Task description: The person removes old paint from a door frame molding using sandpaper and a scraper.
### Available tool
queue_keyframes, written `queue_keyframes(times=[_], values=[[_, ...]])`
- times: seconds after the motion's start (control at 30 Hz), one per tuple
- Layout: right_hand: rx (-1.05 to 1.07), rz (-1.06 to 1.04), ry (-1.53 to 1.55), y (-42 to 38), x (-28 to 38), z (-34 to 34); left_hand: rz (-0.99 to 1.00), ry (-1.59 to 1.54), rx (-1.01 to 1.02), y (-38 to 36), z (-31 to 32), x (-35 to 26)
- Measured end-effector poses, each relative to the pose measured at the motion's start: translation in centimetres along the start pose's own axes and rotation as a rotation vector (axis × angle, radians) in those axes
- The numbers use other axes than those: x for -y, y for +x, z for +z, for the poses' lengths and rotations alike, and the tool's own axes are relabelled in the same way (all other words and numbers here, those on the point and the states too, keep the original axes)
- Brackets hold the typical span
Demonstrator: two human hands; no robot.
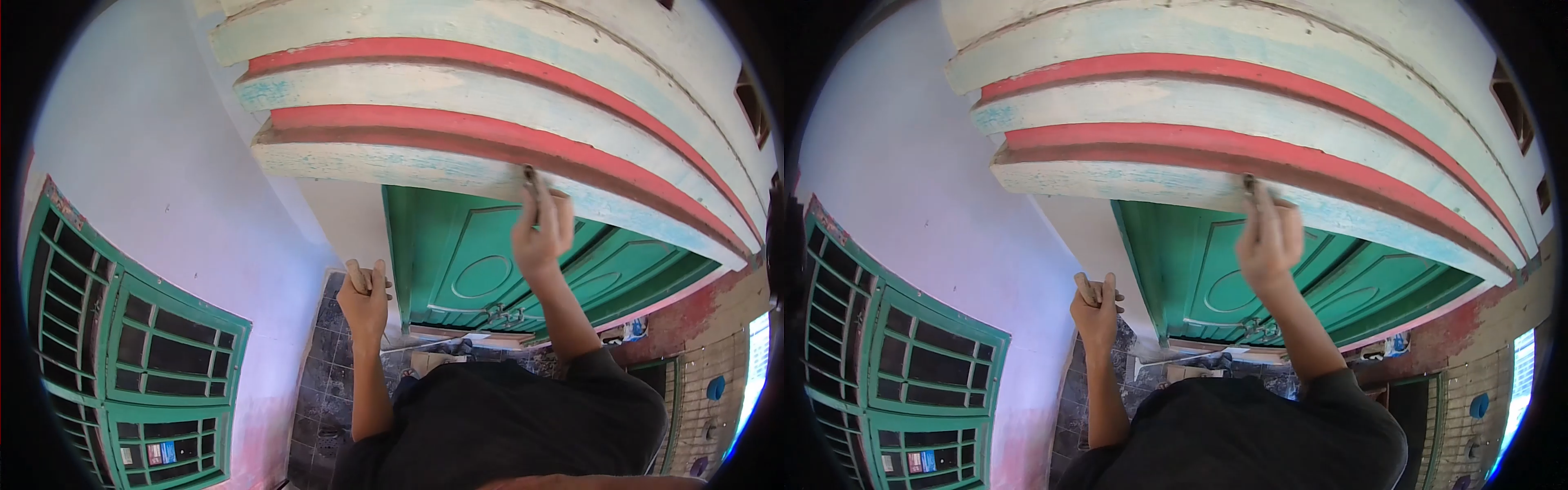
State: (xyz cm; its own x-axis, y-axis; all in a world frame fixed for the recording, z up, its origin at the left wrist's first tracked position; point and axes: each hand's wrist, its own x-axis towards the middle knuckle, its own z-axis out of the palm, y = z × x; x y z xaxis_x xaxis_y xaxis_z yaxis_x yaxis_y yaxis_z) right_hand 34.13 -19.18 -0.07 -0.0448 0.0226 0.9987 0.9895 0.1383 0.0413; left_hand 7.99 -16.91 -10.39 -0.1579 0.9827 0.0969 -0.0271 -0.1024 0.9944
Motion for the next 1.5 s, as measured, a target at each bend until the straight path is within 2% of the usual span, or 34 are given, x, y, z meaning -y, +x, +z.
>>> queue_keyframes(times=[0.17,0.3,0.43,0.57,0.63,0.73,0.77,0.83,0.97,1.07,1.13,1.2,1.3,1.37,1.43,1.5], values=[[-0.077,-0.13,0.202,1.9,8.0,9.3,-0.002,0.01,-0.013,-0.2,-1.2,1.6],[0.057,-0.216,0.352,1.9,15.9,16.7,-0.052,-0.025,-0.106,-0.9,-2.5,1.5],[0.172,-0.4,0.378,2.7,23.2,22.8,0.027,-0.036,-0.138,-1.6,-3.6,1.9],[0.306,-0.246,0.46,2.7,23.6,23.0,0.057,-0.001,-0.187,-3.0,-4.1,0.4],[0.071,-0.193,0.503,1.6,19.6,20.6,0.034,-0.008,-0.19,-3.3,-4.2,0.9],[0.091,-0.171,0.347,0.2,12.0,12.9,-0.012,-0.019,-0.177,-3.5,-4.2,0.4],[0.082,-0.159,0.203,0.0,9.9,10.1,-0.032,-0.015,-0.162,-3.5,-4.3,0.2],[0.063,-0.129,0.09,-0.4,5.7,5.5,0.013,0.017,-0.165,-3.2,-4.5,1.3],[0.037,-0.154,0.018,-0.6,2.4,2.4,0.064,0.063,-0.174,-1.9,-4.1,2.2],[-0.008,-0.178,0.071,0.4,5.1,5.5,0.061,0.041,-0.154,-0.8,-3.2,2.3],[0.012,-0.2,0.099,0.8,7.7,8.6,0.058,0.044,-0.144,-0.2,-2.8,2.1],[-0.053,-0.26,0.149,2.1,11.4,12.8,0.056,0.047,-0.132,0.1,-2.6,2.0],[0.0,-0.232,0.277,3.3,17.9,18.8,0.073,0.106,-0.107,-0.2,-2.6,1.8],[0.044,-0.233,0.318,4.5,21.3,21.4,0.054,0.034,-0.102,-0.6,-2.6,1.3],[0.214,-0.363,0.306,5.3,22.8,22.4,0.046,0.033,-0.124,-1.4,-2.4,1.2],[0.205,-0.322,0.348,4.6,20.2,20.0,0.057,0.022,-0.17,-2.1,-2.7,1.0]])
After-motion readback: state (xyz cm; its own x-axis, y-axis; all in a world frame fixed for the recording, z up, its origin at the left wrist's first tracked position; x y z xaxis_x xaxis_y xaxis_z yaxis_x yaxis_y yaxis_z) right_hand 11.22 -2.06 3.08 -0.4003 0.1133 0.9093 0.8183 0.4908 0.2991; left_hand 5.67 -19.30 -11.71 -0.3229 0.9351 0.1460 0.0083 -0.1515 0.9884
